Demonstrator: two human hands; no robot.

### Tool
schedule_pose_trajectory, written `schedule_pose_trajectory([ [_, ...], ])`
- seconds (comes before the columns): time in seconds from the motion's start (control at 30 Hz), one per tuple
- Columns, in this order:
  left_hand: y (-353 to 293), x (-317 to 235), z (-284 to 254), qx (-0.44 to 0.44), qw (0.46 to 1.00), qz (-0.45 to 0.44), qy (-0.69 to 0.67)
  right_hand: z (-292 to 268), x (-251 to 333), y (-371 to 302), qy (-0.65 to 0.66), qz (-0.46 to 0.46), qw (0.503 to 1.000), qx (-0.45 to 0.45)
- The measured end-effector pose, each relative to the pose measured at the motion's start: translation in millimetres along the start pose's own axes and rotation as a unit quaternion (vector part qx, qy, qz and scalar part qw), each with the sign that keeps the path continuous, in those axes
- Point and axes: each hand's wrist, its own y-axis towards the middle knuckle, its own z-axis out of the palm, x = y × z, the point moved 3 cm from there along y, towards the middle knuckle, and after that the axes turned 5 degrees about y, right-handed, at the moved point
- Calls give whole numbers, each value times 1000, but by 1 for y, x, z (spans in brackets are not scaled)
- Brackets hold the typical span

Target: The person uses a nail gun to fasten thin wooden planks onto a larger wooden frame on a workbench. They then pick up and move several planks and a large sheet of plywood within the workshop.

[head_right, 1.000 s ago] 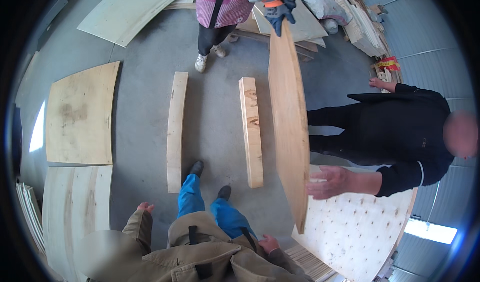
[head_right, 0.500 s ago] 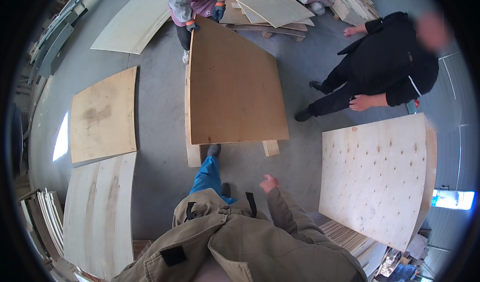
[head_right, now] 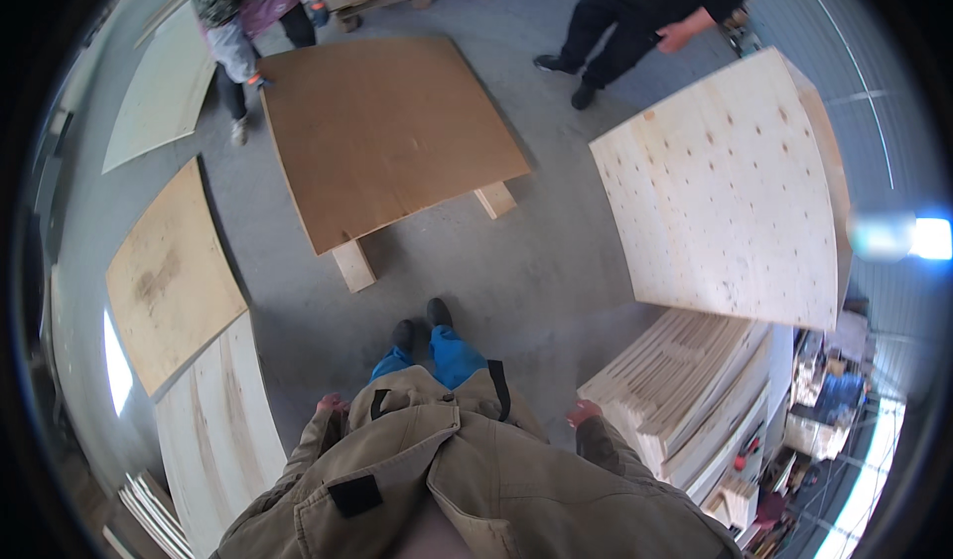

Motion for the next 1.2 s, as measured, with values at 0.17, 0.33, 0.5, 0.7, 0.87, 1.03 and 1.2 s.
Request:
schedule_pose_trajectory([
  [0.17, 40, 8, -54, -4, 993, 85, 85, 84, -111, -117, 7, 20, 999, -33],
  [0.33, 64, -16, -107, 186, 783, -196, -561, 205, -149, -169, -187, 100, 976, -54],
  [0.5, 51, -95, -138, 131, 963, -56, -231, 261, -130, -147, -50, 61, 992, -96],
  [0.7, 11, -220, -84, 102, 991, 86, -14, 267, -161, -102, 92, 30, 989, -114],
  [0.87, -42, -298, -21, 75, 979, 148, 116, 264, -248, -97, 165, 119, 978, -38],
  [1.03, -80, -356, 38, 49, 966, 176, 185, 205, -322, -124, 283, 151, 940, -114],
  [1.2, -69, -421, 115, 39, 943, 221, 244, 146, -370, -116, 405, 189, 865, -227],
])
